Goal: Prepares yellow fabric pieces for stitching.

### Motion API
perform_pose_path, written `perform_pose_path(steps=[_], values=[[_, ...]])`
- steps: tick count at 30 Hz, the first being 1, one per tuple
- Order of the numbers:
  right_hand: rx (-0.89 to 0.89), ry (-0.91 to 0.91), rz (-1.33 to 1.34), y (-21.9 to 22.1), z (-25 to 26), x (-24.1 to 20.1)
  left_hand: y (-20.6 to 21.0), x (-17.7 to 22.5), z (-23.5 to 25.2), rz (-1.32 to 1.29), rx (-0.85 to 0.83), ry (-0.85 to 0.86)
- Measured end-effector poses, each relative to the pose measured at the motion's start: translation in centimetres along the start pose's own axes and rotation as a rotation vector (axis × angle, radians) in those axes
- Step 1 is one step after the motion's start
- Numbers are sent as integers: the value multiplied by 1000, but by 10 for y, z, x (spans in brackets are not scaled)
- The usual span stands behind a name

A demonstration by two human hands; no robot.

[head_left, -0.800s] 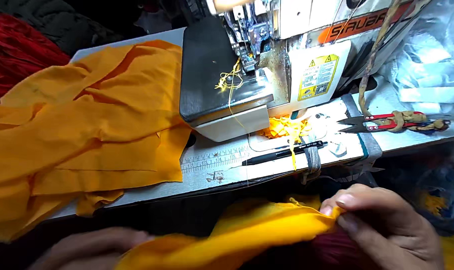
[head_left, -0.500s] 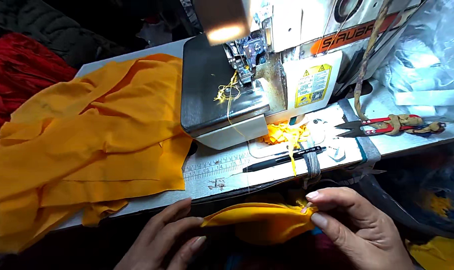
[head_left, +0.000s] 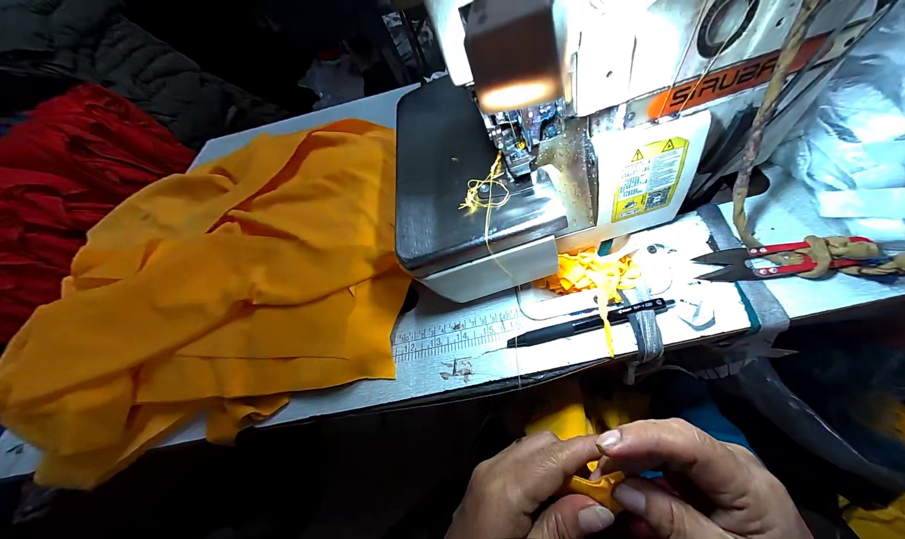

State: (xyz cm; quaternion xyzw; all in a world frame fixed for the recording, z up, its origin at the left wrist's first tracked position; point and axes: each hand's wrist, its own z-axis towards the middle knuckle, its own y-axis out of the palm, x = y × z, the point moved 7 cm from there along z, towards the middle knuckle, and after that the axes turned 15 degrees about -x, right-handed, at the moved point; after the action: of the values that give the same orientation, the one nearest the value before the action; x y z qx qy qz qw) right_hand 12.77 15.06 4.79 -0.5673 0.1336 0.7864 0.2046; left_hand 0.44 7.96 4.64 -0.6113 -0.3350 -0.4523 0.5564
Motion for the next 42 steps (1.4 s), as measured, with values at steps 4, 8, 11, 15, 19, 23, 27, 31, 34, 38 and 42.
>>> perform_pose_path(steps=[4,8,11,15,19,23,27,31,34,38,42], values=[[-8,9,-9,1,-2,2,-1,-4,-3,-97,48,19],[9,10,-27,0,-5,4,-1,-5,-5,-166,118,-27],[28,12,-47,-1,-8,6,2,-5,-5,-176,150,-55],[48,11,-71,-2,-9,8,2,-3,-5,-164,137,-80],[37,7,-65,-1,-8,10,2,-3,-5,-171,151,-81],[51,3,-50,-3,-8,10,5,-5,-4,-201,130,-93],[68,3,-51,-6,-9,12,6,-4,-3,-203,123,-112],[73,-5,-56,-6,-10,12,6,-1,0,-151,131,-112],[74,-7,-54,-6,-10,12,5,0,1,-126,137,-114],[56,-31,-33,-4,-11,15,4,4,-1,-131,167,-98],[-10,-37,-41,0,-11,21,-6,10,-5,-98,223,-43]])
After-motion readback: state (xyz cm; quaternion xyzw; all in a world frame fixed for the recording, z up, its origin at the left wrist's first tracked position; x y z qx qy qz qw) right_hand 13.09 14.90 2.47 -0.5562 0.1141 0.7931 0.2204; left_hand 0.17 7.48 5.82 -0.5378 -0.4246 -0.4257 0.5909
